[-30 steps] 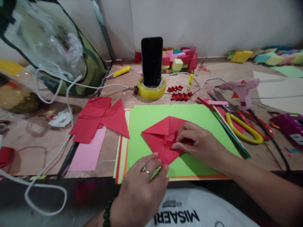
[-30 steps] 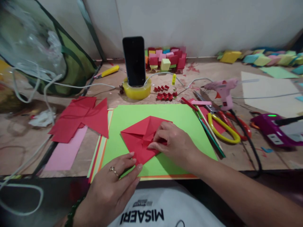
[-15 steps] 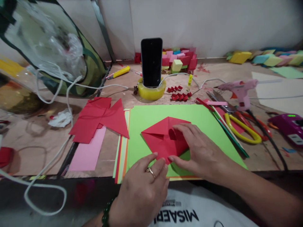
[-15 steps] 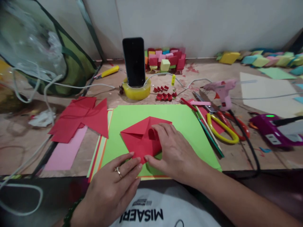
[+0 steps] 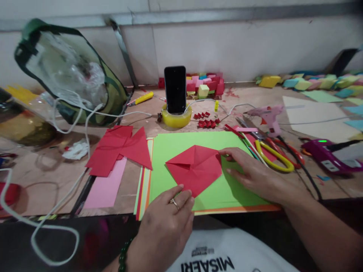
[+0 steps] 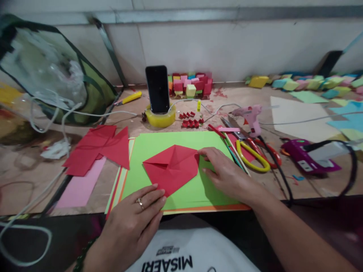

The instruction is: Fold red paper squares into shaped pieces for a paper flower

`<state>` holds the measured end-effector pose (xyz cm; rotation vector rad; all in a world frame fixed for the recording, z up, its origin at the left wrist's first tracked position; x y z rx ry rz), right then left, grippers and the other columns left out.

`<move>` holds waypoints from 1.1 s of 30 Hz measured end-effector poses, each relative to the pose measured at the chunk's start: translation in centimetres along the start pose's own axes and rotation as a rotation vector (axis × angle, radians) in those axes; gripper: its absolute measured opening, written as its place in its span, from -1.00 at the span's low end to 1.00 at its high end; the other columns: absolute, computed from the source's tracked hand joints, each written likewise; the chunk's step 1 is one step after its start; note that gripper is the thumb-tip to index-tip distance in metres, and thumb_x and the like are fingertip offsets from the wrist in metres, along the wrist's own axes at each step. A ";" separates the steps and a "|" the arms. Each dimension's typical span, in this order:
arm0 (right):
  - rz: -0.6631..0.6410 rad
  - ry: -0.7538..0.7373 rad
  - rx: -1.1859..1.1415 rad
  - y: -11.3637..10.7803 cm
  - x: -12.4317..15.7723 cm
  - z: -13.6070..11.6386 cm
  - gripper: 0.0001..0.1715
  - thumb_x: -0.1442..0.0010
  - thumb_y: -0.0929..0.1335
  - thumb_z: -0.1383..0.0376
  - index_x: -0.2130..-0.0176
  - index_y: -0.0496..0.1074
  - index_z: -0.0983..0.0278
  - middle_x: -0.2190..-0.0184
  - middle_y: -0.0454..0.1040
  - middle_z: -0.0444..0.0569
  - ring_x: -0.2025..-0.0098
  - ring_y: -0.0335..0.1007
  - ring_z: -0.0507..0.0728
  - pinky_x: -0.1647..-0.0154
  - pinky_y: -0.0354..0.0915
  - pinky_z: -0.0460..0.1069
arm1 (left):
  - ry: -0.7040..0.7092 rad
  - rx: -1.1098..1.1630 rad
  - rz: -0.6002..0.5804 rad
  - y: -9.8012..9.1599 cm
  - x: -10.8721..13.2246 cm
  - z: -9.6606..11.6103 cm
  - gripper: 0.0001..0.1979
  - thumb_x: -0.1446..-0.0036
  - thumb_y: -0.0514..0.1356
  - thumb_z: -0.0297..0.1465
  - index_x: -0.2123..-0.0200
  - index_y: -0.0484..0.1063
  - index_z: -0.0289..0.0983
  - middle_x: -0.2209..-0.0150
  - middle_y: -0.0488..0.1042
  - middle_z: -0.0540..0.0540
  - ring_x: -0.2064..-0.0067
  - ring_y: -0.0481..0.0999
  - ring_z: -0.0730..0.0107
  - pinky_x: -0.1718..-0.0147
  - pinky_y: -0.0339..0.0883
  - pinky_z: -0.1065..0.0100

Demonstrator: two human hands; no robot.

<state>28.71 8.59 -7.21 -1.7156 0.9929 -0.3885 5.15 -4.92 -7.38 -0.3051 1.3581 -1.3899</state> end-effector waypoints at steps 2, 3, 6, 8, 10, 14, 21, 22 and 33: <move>0.114 0.030 0.066 -0.4 -0.2 -1.1 -0.65 -0.17 0.24 0.41 0.03 0.36 0.30 0.13 0.47 0.13 0.11 0.43 0.26 0.12 0.39 0.17 | -0.005 0.001 -0.010 0.0 -0.1 0.1 -0.76 -0.18 0.11 -0.49 0.12 0.52 -0.35 0.08 0.58 -0.14 0.05 0.54 0.14 0.11 0.55 0.12; 0.170 0.019 0.101 -0.4 -0.2 -2.0 -0.68 -0.18 0.23 0.43 0.08 0.41 0.29 0.16 0.48 0.13 0.12 0.42 0.26 0.13 0.38 0.18 | -0.009 0.002 -0.028 0.1 -0.2 0.2 -0.76 -0.17 0.12 -0.48 0.13 0.51 -0.35 0.07 0.57 -0.15 0.05 0.53 0.13 0.10 0.54 0.11; -0.002 -0.324 0.061 0.4 0.0 -5.3 -0.63 -0.19 0.23 0.48 0.14 0.51 0.18 0.06 0.49 0.05 0.04 0.37 0.21 0.03 0.33 0.15 | -0.031 0.009 -0.092 0.4 -0.6 0.4 -0.80 -0.14 0.14 -0.44 0.17 0.48 -0.36 0.06 0.55 -0.19 0.03 0.51 0.09 0.07 0.51 0.08; -0.098 -0.423 0.036 0.9 0.3 -6.0 -0.65 -0.18 0.27 0.45 0.09 0.50 0.19 0.02 0.49 0.04 0.01 0.35 0.21 0.02 0.35 0.15 | -0.048 0.011 -0.112 0.6 -0.7 0.5 -0.79 -0.16 0.15 -0.39 0.16 0.46 -0.35 0.08 0.55 -0.19 0.04 0.50 0.08 0.07 0.50 0.08; -0.076 -0.395 0.078 0.8 0.5 -5.0 -0.60 -0.15 0.27 0.49 0.09 0.51 0.16 0.02 0.49 0.04 0.00 0.35 0.21 0.04 0.36 0.16 | -0.052 0.009 -0.117 0.7 -0.8 0.5 -0.80 -0.20 0.13 -0.36 0.16 0.43 -0.34 0.09 0.55 -0.18 0.04 0.50 0.10 0.07 0.48 0.09; 0.071 -0.238 0.315 -0.6 0.6 -0.8 -0.50 -0.06 0.25 0.57 0.05 0.48 0.25 -0.04 0.43 0.13 -0.08 0.33 0.28 -0.02 0.35 0.23 | -0.059 -0.001 -0.184 0.6 -1.1 0.5 -0.83 -0.24 0.07 -0.40 0.15 0.39 -0.30 0.11 0.53 -0.14 0.07 0.49 0.15 0.02 0.41 0.06; 0.097 -0.354 0.357 -1.4 -0.2 0.2 -0.58 -0.21 0.23 0.51 -0.02 0.44 0.27 -0.04 0.45 0.11 -0.07 0.35 0.23 -0.02 0.36 0.14 | -0.119 -0.052 -0.379 -0.6 -3.2 -0.6 -0.86 -0.28 0.00 -0.45 0.16 0.32 -0.26 0.18 0.50 -0.11 0.06 0.48 0.24 -0.18 0.10 -0.11; 0.061 -0.362 0.322 -1.2 -0.1 -0.2 -0.60 -0.22 0.24 0.50 0.01 0.45 0.27 0.00 0.48 0.09 -0.03 0.38 0.20 0.02 0.38 0.10 | -0.122 -0.078 -0.388 -0.6 -3.4 -0.8 -0.86 -0.28 -0.01 -0.46 0.17 0.32 -0.27 0.17 0.49 -0.11 0.04 0.47 0.24 -0.19 0.08 -0.11; -0.030 -0.234 0.422 0.4 1.9 -5.5 -0.83 -0.21 0.30 0.38 0.25 0.50 0.34 0.34 0.51 0.08 0.32 0.39 0.21 0.39 0.38 0.06 | -0.190 -0.362 -0.072 0.3 -3.7 0.1 -0.49 -0.22 0.14 -0.36 -0.22 0.20 -0.31 -0.14 0.31 -0.31 -0.11 0.30 -0.02 -0.05 0.26 -0.01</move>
Point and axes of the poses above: each hand's wrist, its own x-axis away from the middle knuckle, its own y-axis out of the palm, z = x × y, the point moved 1 cm from there along -x, towards the middle knuckle
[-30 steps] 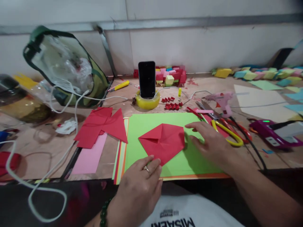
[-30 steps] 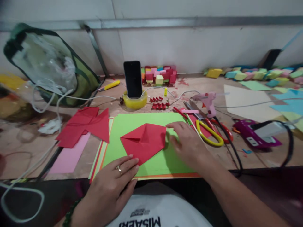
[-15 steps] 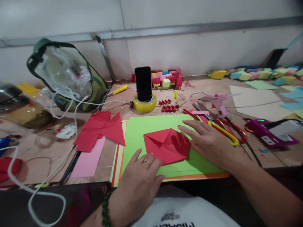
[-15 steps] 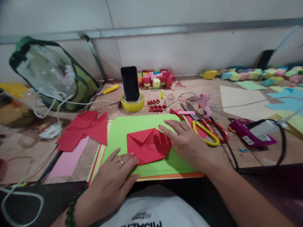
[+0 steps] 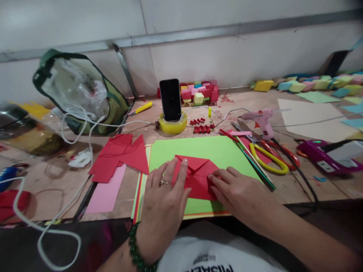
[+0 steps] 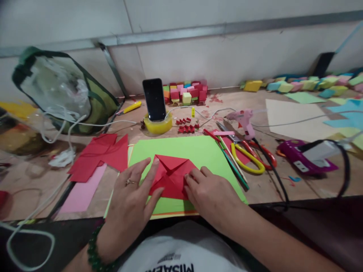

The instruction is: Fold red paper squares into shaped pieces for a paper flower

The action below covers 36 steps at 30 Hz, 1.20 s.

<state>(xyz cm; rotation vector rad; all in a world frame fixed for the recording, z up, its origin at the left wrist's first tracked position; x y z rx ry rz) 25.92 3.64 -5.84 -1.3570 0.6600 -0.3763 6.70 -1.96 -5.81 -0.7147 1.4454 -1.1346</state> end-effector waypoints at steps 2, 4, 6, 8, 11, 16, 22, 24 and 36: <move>-0.027 0.026 -0.043 0.0 -0.1 0.1 -0.79 -0.22 0.26 0.42 0.22 0.49 0.34 0.34 0.50 0.07 0.32 0.40 0.19 0.39 0.38 0.05 | 0.072 0.026 0.008 -0.1 0.1 0.3 -0.51 -0.22 0.12 -0.42 -0.21 0.21 -0.31 -0.14 0.32 -0.29 -0.08 0.32 0.02 -0.04 0.28 0.02; -0.039 0.074 -0.105 -0.1 -0.2 0.4 -0.75 -0.25 0.23 0.42 0.14 0.46 0.35 0.31 0.49 0.08 0.30 0.42 0.19 0.37 0.40 0.04 | 0.188 0.074 -0.051 -0.1 0.3 0.5 -0.56 -0.20 0.12 -0.47 -0.16 0.28 -0.33 -0.10 0.36 -0.26 -0.02 0.36 0.07 0.01 0.33 0.08; -0.045 0.101 -0.153 -0.1 -0.2 0.6 -0.70 -0.26 0.21 0.42 0.06 0.42 0.36 0.28 0.50 0.09 0.27 0.43 0.19 0.32 0.42 0.06 | 0.262 0.097 -0.126 0.1 0.4 0.8 -0.62 -0.18 0.13 -0.50 -0.09 0.34 -0.35 -0.02 0.43 -0.23 0.05 0.40 0.10 0.07 0.37 0.11; -0.056 0.105 -0.197 -0.4 0.0 0.7 -0.66 -0.27 0.19 0.42 -0.01 0.36 0.36 0.27 0.50 0.09 0.24 0.44 0.19 0.29 0.42 0.07 | 0.288 0.098 -0.195 0.3 0.3 0.9 -0.66 -0.16 0.12 -0.54 -0.02 0.38 -0.37 0.06 0.48 -0.21 0.11 0.43 0.13 0.12 0.41 0.13; -0.116 0.086 -0.283 -1.0 0.5 1.1 -0.62 -0.25 0.21 0.41 -0.06 0.32 0.28 0.23 0.50 0.06 0.22 0.44 0.19 0.27 0.43 0.07 | 0.310 0.084 -0.275 0.0 0.0 0.8 -0.68 -0.15 0.10 -0.60 0.01 0.39 -0.39 0.12 0.49 -0.20 0.15 0.46 0.17 0.12 0.43 0.16; -0.174 -0.003 -0.368 -1.5 2.0 2.3 -0.23 0.04 0.26 0.55 -0.15 0.25 0.14 -0.10 0.39 0.00 -0.07 0.35 0.20 0.00 0.38 0.09 | 0.309 0.167 -0.440 -0.8 -0.6 0.0 -0.77 -0.17 0.09 -0.59 0.12 0.38 -0.29 0.10 0.46 -0.16 0.12 0.47 0.21 0.18 0.47 0.21; -0.178 0.015 -0.365 -1.2 2.6 2.6 -0.25 0.00 0.27 0.52 -0.17 0.26 0.14 -0.07 0.43 0.01 -0.01 0.42 0.20 0.08 0.42 0.07 | 0.445 0.052 -0.341 -0.5 -0.9 0.2 -0.83 -0.17 0.07 -0.62 0.24 0.42 -0.37 0.26 0.53 -0.21 0.21 0.52 0.21 0.24 0.49 0.23; -0.175 0.010 -0.360 -1.2 2.4 2.4 -0.27 0.01 0.27 0.52 -0.15 0.27 0.16 -0.03 0.45 0.03 0.02 0.43 0.20 0.11 0.42 0.07 | 0.503 -0.025 -0.306 -0.3 -1.0 0.6 -0.82 -0.12 0.09 -0.65 0.26 0.44 -0.41 0.32 0.53 -0.23 0.26 0.53 0.18 0.30 0.50 0.23; 0.123 -0.113 -0.197 -0.4 0.7 2.5 -0.39 -0.06 0.23 0.58 -0.09 0.37 0.30 -0.11 0.40 0.16 -0.16 0.28 0.27 -0.06 0.35 0.21 | 0.325 0.063 -0.098 0.0 -1.5 -2.6 -0.79 -0.21 0.05 -0.59 0.23 0.48 -0.33 0.03 0.46 -0.24 0.03 0.41 0.14 0.17 0.47 0.19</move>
Point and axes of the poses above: each hand's wrist, its own x-axis away from the middle knuckle, its own y-axis out of the palm, z = x × y, the point moved 1 cm from there along -x, towards the middle knuckle
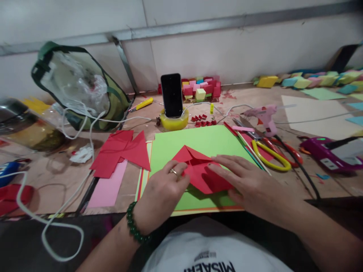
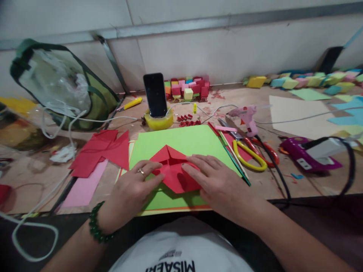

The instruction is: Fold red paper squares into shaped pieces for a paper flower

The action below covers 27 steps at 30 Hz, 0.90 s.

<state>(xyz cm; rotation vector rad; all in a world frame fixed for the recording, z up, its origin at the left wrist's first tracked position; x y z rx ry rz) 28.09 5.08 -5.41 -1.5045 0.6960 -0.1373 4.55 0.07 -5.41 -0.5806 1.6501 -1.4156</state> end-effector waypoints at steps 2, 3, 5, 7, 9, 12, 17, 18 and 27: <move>-0.038 -0.052 -0.048 0.3 -0.1 0.0 -0.55 -0.15 0.23 0.56 0.05 0.46 0.29 0.01 0.50 0.12 -0.03 0.40 0.22 0.01 0.40 0.16 | -0.069 0.033 -0.083 0.2 0.2 -0.6 -0.77 -0.21 0.04 -0.60 0.26 0.48 -0.31 0.08 0.48 -0.21 0.07 0.42 0.17 0.20 0.47 0.20; -0.073 -0.071 -0.094 0.4 -0.2 -0.1 -0.61 -0.19 0.22 0.54 0.10 0.49 0.28 0.06 0.52 0.09 0.02 0.43 0.19 0.05 0.42 0.12 | -0.091 0.054 -0.118 0.3 0.3 -0.7 -0.77 -0.20 0.04 -0.61 0.26 0.48 -0.30 0.12 0.49 -0.20 0.09 0.42 0.19 0.19 0.47 0.20; -0.156 -0.075 -0.204 0.2 -0.3 -0.4 -0.66 -0.25 0.22 0.51 0.14 0.51 0.27 0.10 0.54 0.05 0.07 0.45 0.13 0.08 0.43 0.06 | -0.115 0.083 -0.152 0.3 0.6 -0.6 -0.76 -0.18 0.06 -0.63 0.21 0.47 -0.31 0.16 0.49 -0.18 0.10 0.42 0.20 0.15 0.46 0.18; -0.235 -0.040 -0.315 -0.2 -0.4 -0.6 -0.65 -0.28 0.21 0.48 0.13 0.52 0.24 0.11 0.53 0.01 0.06 0.45 0.10 0.07 0.41 0.01 | -0.126 0.079 -0.161 0.4 0.9 -0.1 -0.73 -0.13 0.09 -0.65 0.14 0.45 -0.34 0.14 0.48 -0.20 0.09 0.42 0.16 0.13 0.45 0.15; -0.279 0.023 -0.393 -0.6 -0.6 -0.7 -0.67 -0.31 0.22 0.41 0.10 0.52 0.19 0.12 0.53 -0.02 0.08 0.45 0.08 0.10 0.41 -0.02 | -0.111 0.067 -0.152 0.4 1.0 0.6 -0.68 -0.12 0.10 -0.63 0.05 0.42 -0.36 0.11 0.47 -0.23 0.10 0.43 0.15 0.16 0.46 0.15; -0.300 0.114 -0.412 -1.0 -1.2 -0.7 -0.69 -0.29 0.29 0.26 -0.01 0.45 0.15 0.10 0.52 -0.02 0.11 0.46 0.10 0.15 0.41 -0.01 | -0.070 0.035 -0.126 0.6 1.0 1.3 -0.64 -0.16 0.11 -0.58 -0.04 0.35 -0.33 0.10 0.48 -0.22 0.17 0.46 0.19 0.24 0.48 0.19; -0.293 0.101 -0.313 -0.7 -2.0 -1.3 -0.55 -0.14 0.41 0.22 -0.04 0.40 0.19 0.05 0.49 0.04 0.04 0.41 0.18 0.13 0.41 0.05 | -0.088 0.047 -0.098 0.7 0.8 1.7 -0.69 -0.22 0.16 -0.30 0.01 0.38 -0.31 0.15 0.52 -0.18 0.21 0.50 0.18 0.30 0.50 0.21; -0.299 0.092 -0.276 -0.5 -2.0 -1.6 -0.57 -0.11 0.41 0.27 -0.01 0.41 0.20 0.06 0.50 0.04 0.03 0.40 0.19 0.13 0.41 0.06 | -0.091 0.045 -0.089 0.7 0.8 1.8 -0.67 -0.22 0.16 -0.26 0.02 0.39 -0.32 0.16 0.53 -0.18 0.22 0.51 0.18 0.32 0.50 0.22; -0.304 -0.025 -0.029 -0.4 -1.9 -3.5 -0.46 0.06 0.27 0.57 0.05 0.41 0.36 0.12 0.52 0.17 0.18 0.46 0.24 0.23 0.43 0.13 | -0.030 -0.010 -0.107 0.0 0.9 2.4 -0.73 -0.18 0.14 -0.47 0.03 0.40 -0.33 0.18 0.54 -0.20 0.23 0.55 0.22 0.34 0.50 0.27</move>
Point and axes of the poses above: each hand's wrist, its own x-axis away from the middle knuckle, its own y-axis out of the palm, z = x × y, the point moved 1 cm from there along -x, towards the middle knuckle
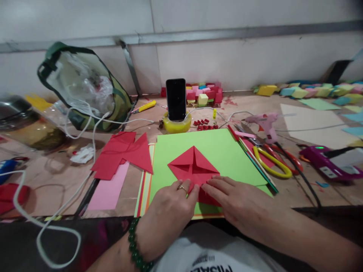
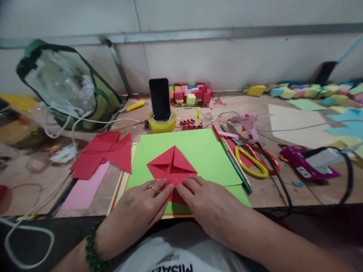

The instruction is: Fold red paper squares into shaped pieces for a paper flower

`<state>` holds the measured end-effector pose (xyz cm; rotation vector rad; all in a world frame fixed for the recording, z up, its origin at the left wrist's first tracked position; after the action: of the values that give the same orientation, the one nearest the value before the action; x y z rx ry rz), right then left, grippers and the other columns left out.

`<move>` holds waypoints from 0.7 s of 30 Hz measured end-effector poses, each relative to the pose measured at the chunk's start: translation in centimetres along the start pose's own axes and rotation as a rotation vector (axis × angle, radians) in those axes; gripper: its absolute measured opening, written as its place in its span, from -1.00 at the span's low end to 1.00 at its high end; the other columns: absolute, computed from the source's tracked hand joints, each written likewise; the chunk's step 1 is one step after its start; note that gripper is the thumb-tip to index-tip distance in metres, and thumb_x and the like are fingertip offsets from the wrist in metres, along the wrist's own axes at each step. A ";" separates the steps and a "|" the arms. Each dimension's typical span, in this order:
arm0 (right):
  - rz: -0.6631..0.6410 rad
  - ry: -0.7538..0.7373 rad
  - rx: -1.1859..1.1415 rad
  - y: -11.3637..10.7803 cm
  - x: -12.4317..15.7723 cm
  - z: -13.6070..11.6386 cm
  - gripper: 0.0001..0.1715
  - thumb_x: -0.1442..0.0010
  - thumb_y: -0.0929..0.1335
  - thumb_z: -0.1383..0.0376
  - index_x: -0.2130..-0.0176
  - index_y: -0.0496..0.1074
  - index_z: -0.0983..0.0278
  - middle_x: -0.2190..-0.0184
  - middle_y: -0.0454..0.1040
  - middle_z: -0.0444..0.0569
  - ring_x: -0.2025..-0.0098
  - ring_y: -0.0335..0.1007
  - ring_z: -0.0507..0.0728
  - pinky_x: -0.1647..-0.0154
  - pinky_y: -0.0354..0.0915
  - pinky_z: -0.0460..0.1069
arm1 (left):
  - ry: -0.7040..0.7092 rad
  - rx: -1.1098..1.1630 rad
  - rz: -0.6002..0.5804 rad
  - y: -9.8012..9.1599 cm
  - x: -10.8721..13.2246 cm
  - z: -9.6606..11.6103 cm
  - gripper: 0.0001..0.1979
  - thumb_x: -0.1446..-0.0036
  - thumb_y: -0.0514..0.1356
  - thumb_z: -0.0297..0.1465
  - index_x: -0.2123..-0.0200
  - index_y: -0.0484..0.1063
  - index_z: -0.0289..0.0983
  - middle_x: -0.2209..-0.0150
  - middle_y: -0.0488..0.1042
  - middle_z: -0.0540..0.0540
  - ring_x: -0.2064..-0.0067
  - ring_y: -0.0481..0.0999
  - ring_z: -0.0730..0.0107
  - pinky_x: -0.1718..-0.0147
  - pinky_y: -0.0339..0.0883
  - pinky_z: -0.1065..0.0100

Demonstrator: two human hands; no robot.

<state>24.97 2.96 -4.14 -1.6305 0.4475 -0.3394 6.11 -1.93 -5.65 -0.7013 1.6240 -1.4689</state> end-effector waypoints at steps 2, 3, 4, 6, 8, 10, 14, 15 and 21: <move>0.010 0.003 -0.026 0.0 0.1 -0.4 -0.44 0.07 0.27 0.55 0.03 0.40 0.36 0.14 0.52 0.16 0.18 0.45 0.24 0.22 0.43 0.12 | -0.003 0.056 -0.005 -0.3 0.1 0.0 -0.70 -0.17 0.15 -0.45 0.01 0.39 -0.32 0.19 0.55 -0.19 0.23 0.55 0.22 0.32 0.52 0.23; 0.015 0.009 -0.041 0.0 0.2 -0.6 -0.43 0.06 0.27 0.53 0.01 0.39 0.36 0.15 0.52 0.16 0.18 0.45 0.23 0.21 0.43 0.12 | -0.009 0.080 -0.002 -0.3 0.2 0.0 -0.69 -0.17 0.15 -0.44 0.00 0.39 -0.32 0.21 0.55 -0.18 0.25 0.55 0.23 0.33 0.53 0.22; 0.018 0.014 -0.052 0.1 0.3 -0.8 -0.42 0.06 0.28 0.53 -0.01 0.38 0.37 0.15 0.53 0.15 0.17 0.45 0.23 0.20 0.43 0.12 | -0.014 0.092 -0.001 -0.3 0.3 0.0 -0.68 -0.16 0.16 -0.44 -0.01 0.39 -0.32 0.23 0.56 -0.17 0.27 0.55 0.24 0.33 0.53 0.22; 0.020 0.021 -0.052 0.1 0.4 -1.1 -0.39 0.06 0.28 0.53 -0.03 0.37 0.40 0.16 0.53 0.14 0.15 0.44 0.24 0.17 0.43 0.13 | -0.015 0.077 0.005 -0.2 0.4 0.0 -0.65 -0.12 0.18 -0.51 -0.01 0.39 -0.33 0.27 0.56 -0.17 0.30 0.56 0.23 0.35 0.54 0.21; 0.019 0.028 -0.053 0.0 0.5 -1.4 -0.39 0.07 0.29 0.52 -0.04 0.38 0.41 0.16 0.53 0.15 0.13 0.43 0.26 0.14 0.43 0.15 | -0.011 0.063 0.012 -0.1 0.5 0.1 -0.63 -0.08 0.19 -0.57 0.00 0.41 -0.35 0.29 0.57 -0.18 0.30 0.57 0.21 0.35 0.55 0.20; -0.005 0.051 -0.121 -0.3 0.6 -1.4 -0.38 0.05 0.34 0.47 -0.06 0.37 0.38 0.12 0.52 0.14 0.11 0.42 0.26 0.12 0.43 0.15 | -0.019 0.084 0.021 0.0 0.5 0.1 -0.67 -0.09 0.17 -0.58 0.04 0.44 -0.33 0.29 0.58 -0.18 0.30 0.58 0.21 0.34 0.55 0.20; 0.019 0.075 -0.282 -0.9 0.8 -0.4 -0.44 -0.04 0.39 0.38 -0.07 0.37 0.27 0.06 0.50 0.06 0.09 0.41 0.21 0.12 0.44 0.10 | -0.073 0.195 0.079 0.1 0.7 -0.1 -0.76 -0.19 0.08 -0.54 0.12 0.48 -0.31 0.27 0.59 -0.16 0.27 0.59 0.24 0.26 0.56 0.18; 0.054 0.070 -0.300 -1.0 0.8 0.0 -0.50 -0.08 0.37 0.41 -0.05 0.38 0.25 0.07 0.51 0.05 0.08 0.42 0.18 0.12 0.43 0.08 | -0.085 0.227 0.102 0.1 0.8 -0.2 -0.75 -0.20 0.06 -0.54 0.12 0.48 -0.31 0.26 0.59 -0.16 0.26 0.59 0.25 0.25 0.55 0.19; 0.106 0.005 -0.371 -0.8 0.6 2.3 -0.63 -0.18 0.24 0.52 0.19 0.50 0.15 -0.02 0.47 -0.05 -0.09 0.34 0.11 -0.03 0.37 0.02 | -0.112 0.287 0.167 0.8 1.8 -0.1 -0.75 -0.22 0.08 -0.43 0.07 0.46 -0.30 0.13 0.57 -0.18 0.11 0.57 0.19 0.16 0.53 0.18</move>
<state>26.68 4.71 -3.63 -1.9562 0.6260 -0.1868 5.23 -3.30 -6.84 -0.4654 1.3195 -1.4747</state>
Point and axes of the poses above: each hand's wrist, its own x-axis away from the middle knuckle, its own y-axis out of the palm, z = x × y, the point moved 1 cm from there along -x, towards the middle knuckle
